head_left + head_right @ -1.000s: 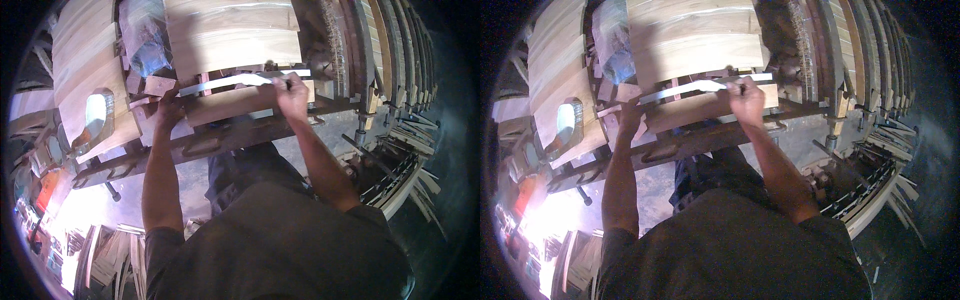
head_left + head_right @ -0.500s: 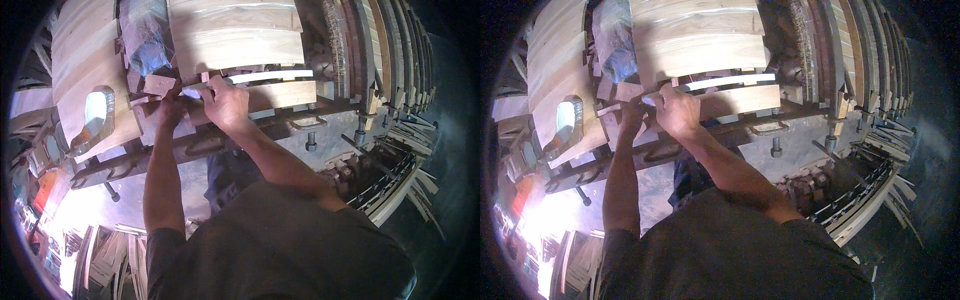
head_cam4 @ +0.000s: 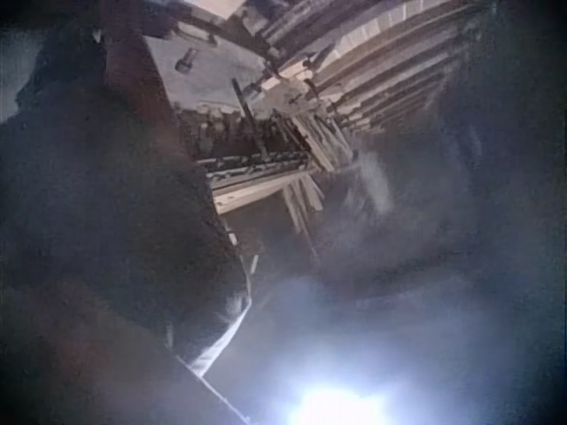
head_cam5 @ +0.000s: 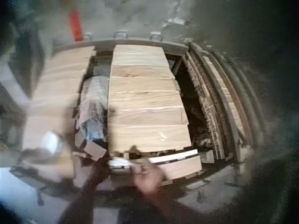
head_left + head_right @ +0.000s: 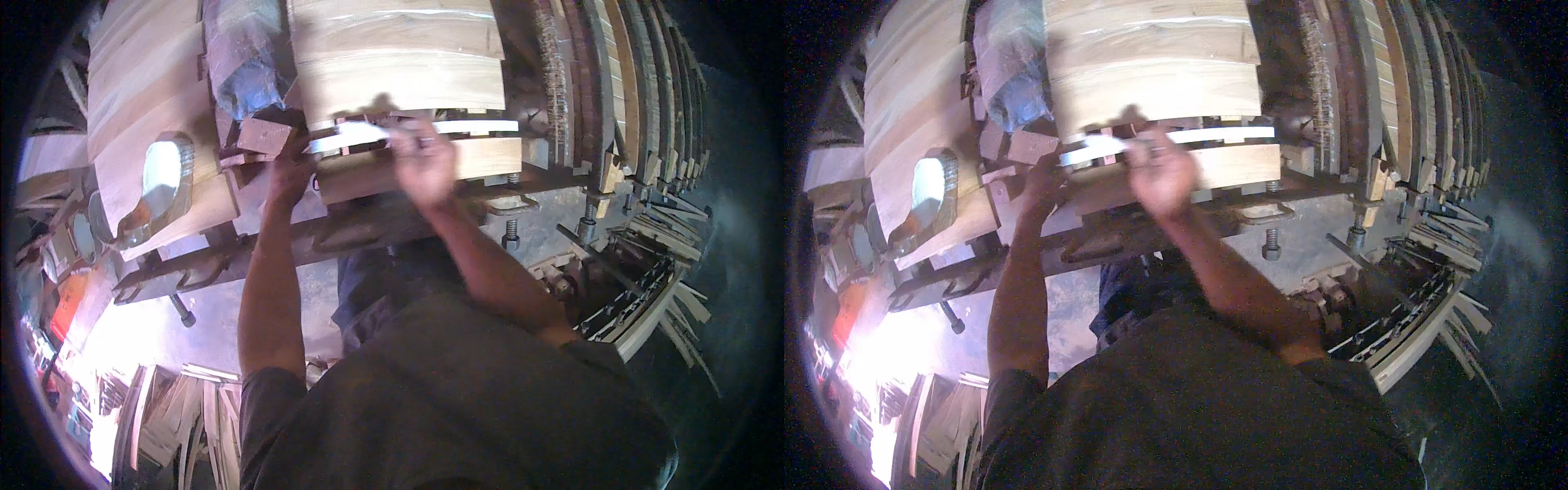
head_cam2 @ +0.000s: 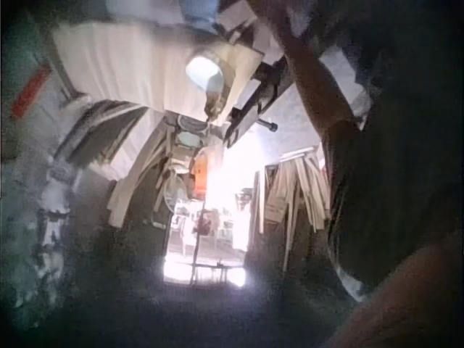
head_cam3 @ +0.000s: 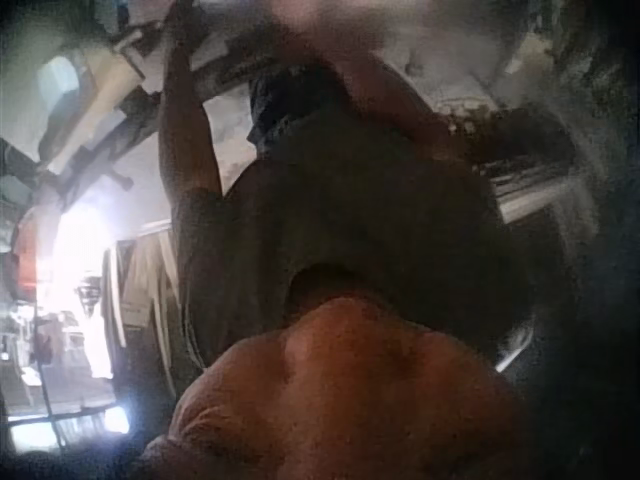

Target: The person picks up thin wooden planks from a pile and places them onto a stack on a workbench. The person repeatedly lifts and aligns each plank before adding it to the growing stack.

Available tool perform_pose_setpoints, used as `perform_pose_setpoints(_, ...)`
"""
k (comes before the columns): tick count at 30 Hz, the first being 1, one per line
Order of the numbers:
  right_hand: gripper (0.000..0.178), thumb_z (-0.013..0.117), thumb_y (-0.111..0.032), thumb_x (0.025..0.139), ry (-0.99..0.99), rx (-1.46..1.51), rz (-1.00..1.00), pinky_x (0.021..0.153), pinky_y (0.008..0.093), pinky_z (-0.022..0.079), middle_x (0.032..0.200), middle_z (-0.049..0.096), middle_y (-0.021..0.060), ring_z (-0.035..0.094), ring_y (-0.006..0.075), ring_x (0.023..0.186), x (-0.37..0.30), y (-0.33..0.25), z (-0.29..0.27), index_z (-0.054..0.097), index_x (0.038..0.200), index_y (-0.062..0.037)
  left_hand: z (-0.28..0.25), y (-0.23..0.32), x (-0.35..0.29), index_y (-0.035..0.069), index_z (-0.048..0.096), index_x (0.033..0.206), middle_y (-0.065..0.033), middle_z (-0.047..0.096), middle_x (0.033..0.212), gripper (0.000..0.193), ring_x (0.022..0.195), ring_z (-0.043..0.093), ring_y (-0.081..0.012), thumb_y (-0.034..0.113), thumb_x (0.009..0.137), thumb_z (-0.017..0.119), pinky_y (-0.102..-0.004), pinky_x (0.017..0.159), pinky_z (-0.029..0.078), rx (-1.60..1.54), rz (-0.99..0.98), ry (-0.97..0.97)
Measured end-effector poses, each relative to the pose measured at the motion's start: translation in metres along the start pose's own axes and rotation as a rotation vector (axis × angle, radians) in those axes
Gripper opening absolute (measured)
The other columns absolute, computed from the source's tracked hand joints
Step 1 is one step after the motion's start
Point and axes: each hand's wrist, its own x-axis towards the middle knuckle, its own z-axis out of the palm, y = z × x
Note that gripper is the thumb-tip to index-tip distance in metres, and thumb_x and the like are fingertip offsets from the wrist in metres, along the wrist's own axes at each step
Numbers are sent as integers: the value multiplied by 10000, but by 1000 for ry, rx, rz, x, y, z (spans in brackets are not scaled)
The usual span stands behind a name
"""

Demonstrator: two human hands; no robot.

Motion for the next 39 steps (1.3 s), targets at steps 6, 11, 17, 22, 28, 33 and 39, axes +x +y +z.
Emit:
perform_pose_setpoints(6,102,670,-114,944,-36,95,57,694,259,490,833,659,16,567,79,790,6,19,-11,640,918,-20,12,-75,6,34,605,1303,-148,678,1229,457,912,655,-176,84,855,678,-346,837,534,69,-10,33)
perform_pose_setpoints(11,73,708,-74,868,529,-36,853,642,309,473,793,603,23,591,156,750,52,49,-184,653,912,-52,12,-53,-3,34,592,1316,-139,669,1218,467,875,643,-167,78,859,680,-332,808,533,-115,39,108)
perform_pose_setpoints(17,320,531,-150,933,347,653,887,971,485,436,1148,602,158,635,328,1007,62,120,-260,535,1199,29,3,-28,-2,-17,556,1331,-135,675,1149,486,857,634,-165,88,877,695,-324,789,536,-183,-65,2)
perform_pose_setpoints(22,223,576,-42,905,144,568,827,969,429,481,1107,616,83,609,232,1019,72,143,-234,587,1124,-4,8,-28,2,-45,544,1319,-166,692,1129,487,923,660,-216,127,891,700,-352,828,535,-250,-234,35)
perform_pose_setpoints(28,131,626,-83,923,235,433,882,834,343,489,1004,640,73,631,219,940,75,118,-222,626,1029,-7,6,-23,11,-37,579,1269,-229,685,1150,436,1064,663,-328,208,918,664,-416,911,509,42,-46,19)
perform_pose_setpoints(33,191,588,-64,942,153,322,927,885,363,501,1073,615,89,633,245,961,83,127,-216,587,1114,21,12,-48,29,-24,632,1188,-266,661,1173,448,1120,630,-407,336,923,610,-475,947,496,688,-10,-32)
perform_pose_setpoints(39,227,589,-75,955,217,413,866,838,361,500,1045,611,113,651,266,927,78,173,-222,550,1142,48,18,33,29,15,680,1156,-269,666,1158,450,1109,636,-413,377,897,614,-485,961,495,550,-469,20)
